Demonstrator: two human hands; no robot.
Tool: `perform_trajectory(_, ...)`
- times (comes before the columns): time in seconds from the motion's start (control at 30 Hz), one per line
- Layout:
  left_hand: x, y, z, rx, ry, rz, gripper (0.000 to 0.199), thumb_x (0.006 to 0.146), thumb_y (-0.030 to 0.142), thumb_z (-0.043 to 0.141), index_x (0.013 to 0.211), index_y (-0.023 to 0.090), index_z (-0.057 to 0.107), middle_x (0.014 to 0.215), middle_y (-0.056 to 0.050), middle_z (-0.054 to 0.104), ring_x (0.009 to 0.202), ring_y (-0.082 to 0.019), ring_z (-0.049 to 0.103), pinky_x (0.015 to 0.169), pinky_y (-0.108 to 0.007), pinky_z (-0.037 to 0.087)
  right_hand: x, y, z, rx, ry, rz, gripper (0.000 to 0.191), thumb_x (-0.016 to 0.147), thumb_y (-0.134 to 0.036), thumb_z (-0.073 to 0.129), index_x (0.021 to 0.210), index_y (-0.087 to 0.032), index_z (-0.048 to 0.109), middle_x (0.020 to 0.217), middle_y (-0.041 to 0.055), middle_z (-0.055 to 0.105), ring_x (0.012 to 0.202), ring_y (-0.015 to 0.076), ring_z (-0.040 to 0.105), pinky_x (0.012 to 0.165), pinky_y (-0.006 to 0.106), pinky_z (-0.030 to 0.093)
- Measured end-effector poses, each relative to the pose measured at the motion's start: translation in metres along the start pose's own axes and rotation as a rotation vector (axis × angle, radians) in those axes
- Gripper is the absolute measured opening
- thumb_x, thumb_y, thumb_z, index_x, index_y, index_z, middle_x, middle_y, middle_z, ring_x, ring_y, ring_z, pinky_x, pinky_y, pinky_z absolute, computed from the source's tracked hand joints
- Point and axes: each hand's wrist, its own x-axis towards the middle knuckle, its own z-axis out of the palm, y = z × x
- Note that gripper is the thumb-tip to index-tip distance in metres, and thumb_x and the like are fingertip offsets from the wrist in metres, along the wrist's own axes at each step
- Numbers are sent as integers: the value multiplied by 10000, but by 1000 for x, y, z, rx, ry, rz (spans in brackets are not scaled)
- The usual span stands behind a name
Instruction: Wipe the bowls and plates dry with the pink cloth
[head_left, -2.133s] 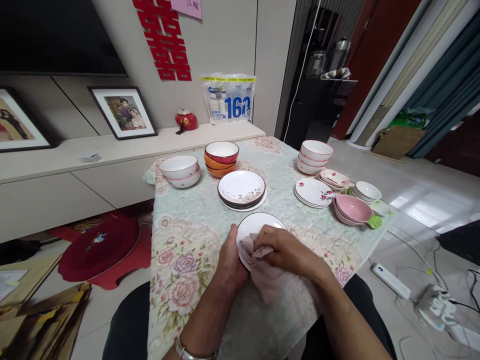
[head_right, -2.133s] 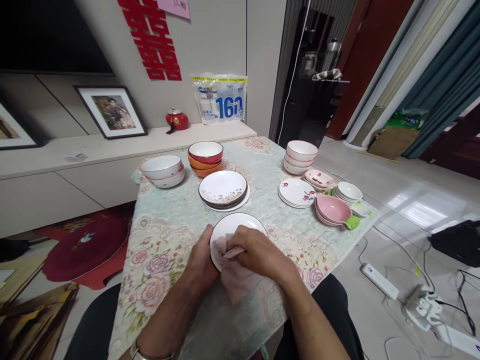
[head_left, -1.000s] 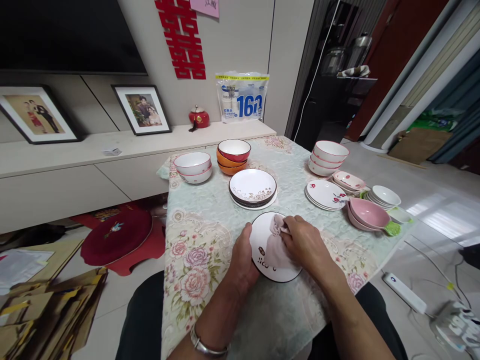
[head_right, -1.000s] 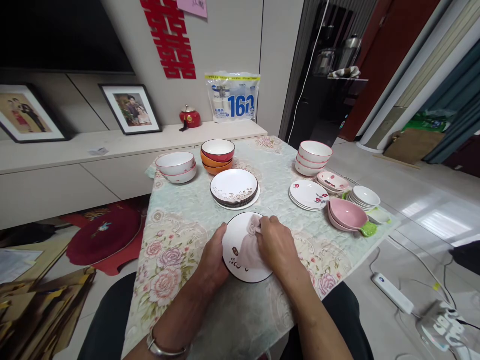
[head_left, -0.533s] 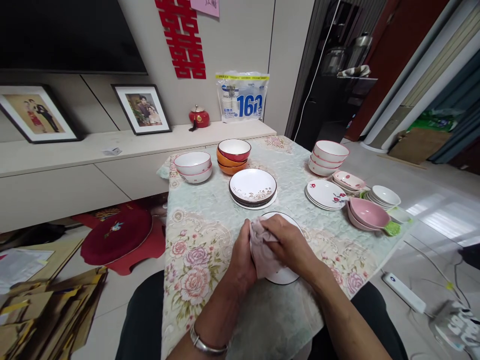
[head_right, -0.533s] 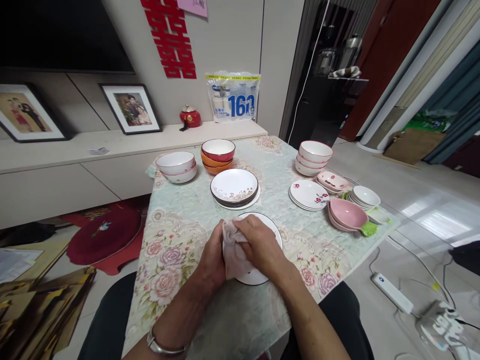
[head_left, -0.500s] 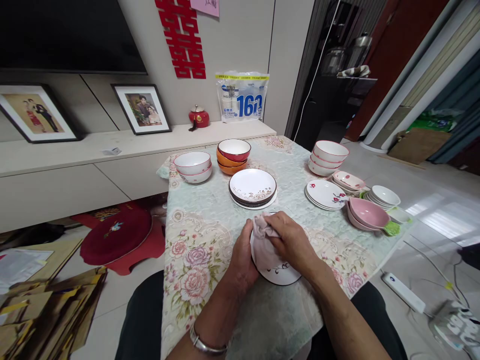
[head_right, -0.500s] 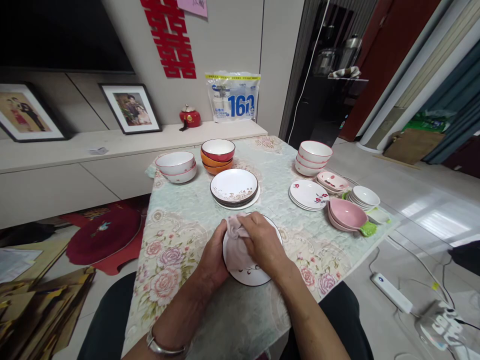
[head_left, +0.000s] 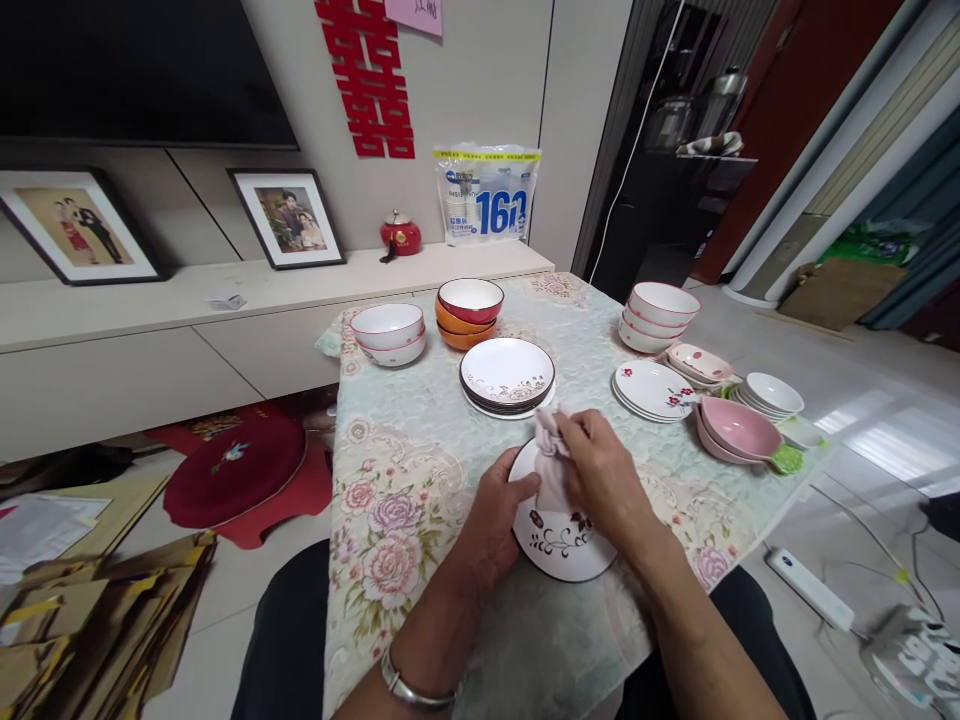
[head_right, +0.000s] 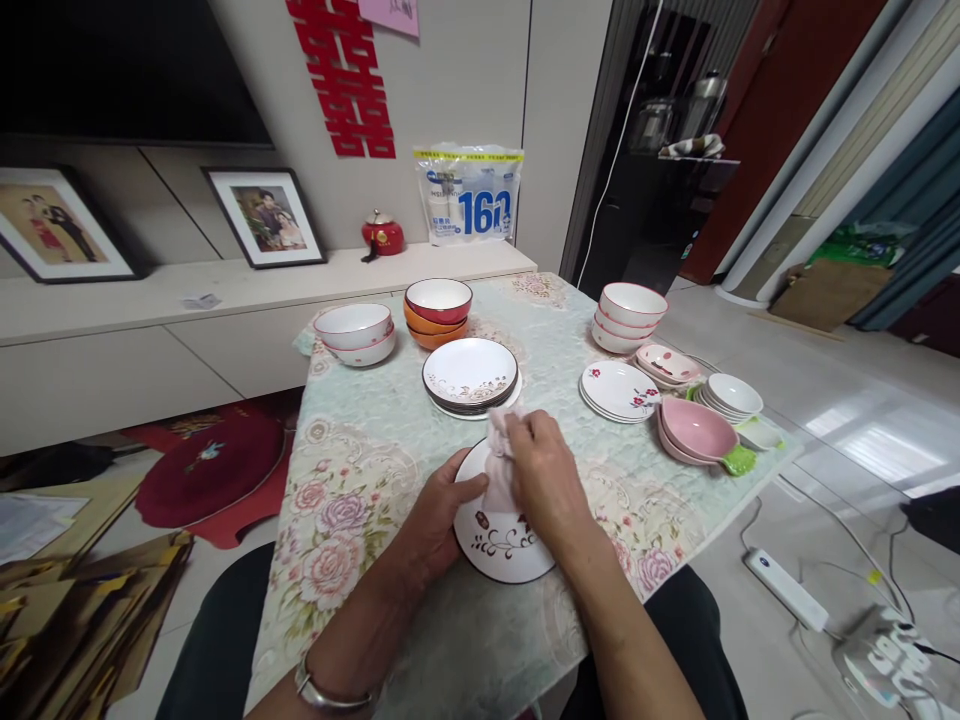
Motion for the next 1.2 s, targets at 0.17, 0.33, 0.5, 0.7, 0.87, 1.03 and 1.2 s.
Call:
perform_trajectory(0.17, -2, -3, 2, -3, 17, -5, 474, 560, 100, 715, 1028, 169, 679, 737, -20, 721, 568, -171, 627, 557, -268, 448, 0, -11, 1, 166, -8, -188, 424, 874, -65, 512, 1251, -239, 598, 1147, 111, 559, 1067, 240, 511, 850, 329, 464)
perform_trajectory(0.33, -1, 0, 2, -3, 97, 9, 429, 570, 154, 735, 995, 167, 677, 761, -36, 726, 582, -191, 636, 576, -296, 464, -1, 14, -6, 35, -43, 110, 262, 902, -129, 490, 1108, -181, 643, 986, 96, 585, 867, 205, 555, 714, 281, 403)
perform_trajectory(0.5, 0, 7, -3, -20, 167, 22, 431, 520, 147, 715, 945, 172, 653, 759, -28, 721, 563, -185, 621, 578, -310, 470, -1, 40, -12, 18, -221, 232, 164, 936, -257, 520, 868, -162, 635, 856, 78, 632, 772, 198, 555, 670, 281, 342)
perform_trajectory(0.7, 2, 6, -7, 83, 141, -15, 296, 522, 141, 698, 810, 162, 628, 614, -9, 658, 522, -176, 583, 516, -283, 433, 0, 28, -4, 100, -143, 118, 190, 917, -156, 504, 1025, -161, 660, 955, 93, 635, 893, 216, 582, 757, 293, 402)
perform_trajectory(0.87, 0, -1, -1, 100, 46, 38, 365, 552, 91, 653, 910, 155, 674, 736, -26, 711, 584, -157, 603, 551, -251, 427, 1, -4, 3, 223, -120, -171, 398, 856, -39, 490, 1199, -190, 622, 1144, 101, 607, 1062, 218, 541, 885, 307, 437)
perform_trajectory(1.03, -1, 2, 0, 78, 84, 78, 324, 583, 160, 721, 903, 165, 672, 791, -28, 725, 559, -142, 594, 551, -258, 447, 1, 5, -3, 119, -86, -4, 333, 898, -89, 479, 1185, -180, 622, 1098, 110, 617, 1001, 220, 566, 815, 295, 426)
perform_trajectory(1.2, 1, 8, -5, -2, 236, 140, 459, 566, 224, 772, 1003, 165, 648, 918, -60, 747, 640, -187, 656, 609, -308, 503, -2, 37, -8, -59, -255, 245, 203, 952, -244, 500, 826, -160, 634, 841, 87, 647, 756, 197, 564, 647, 287, 332)
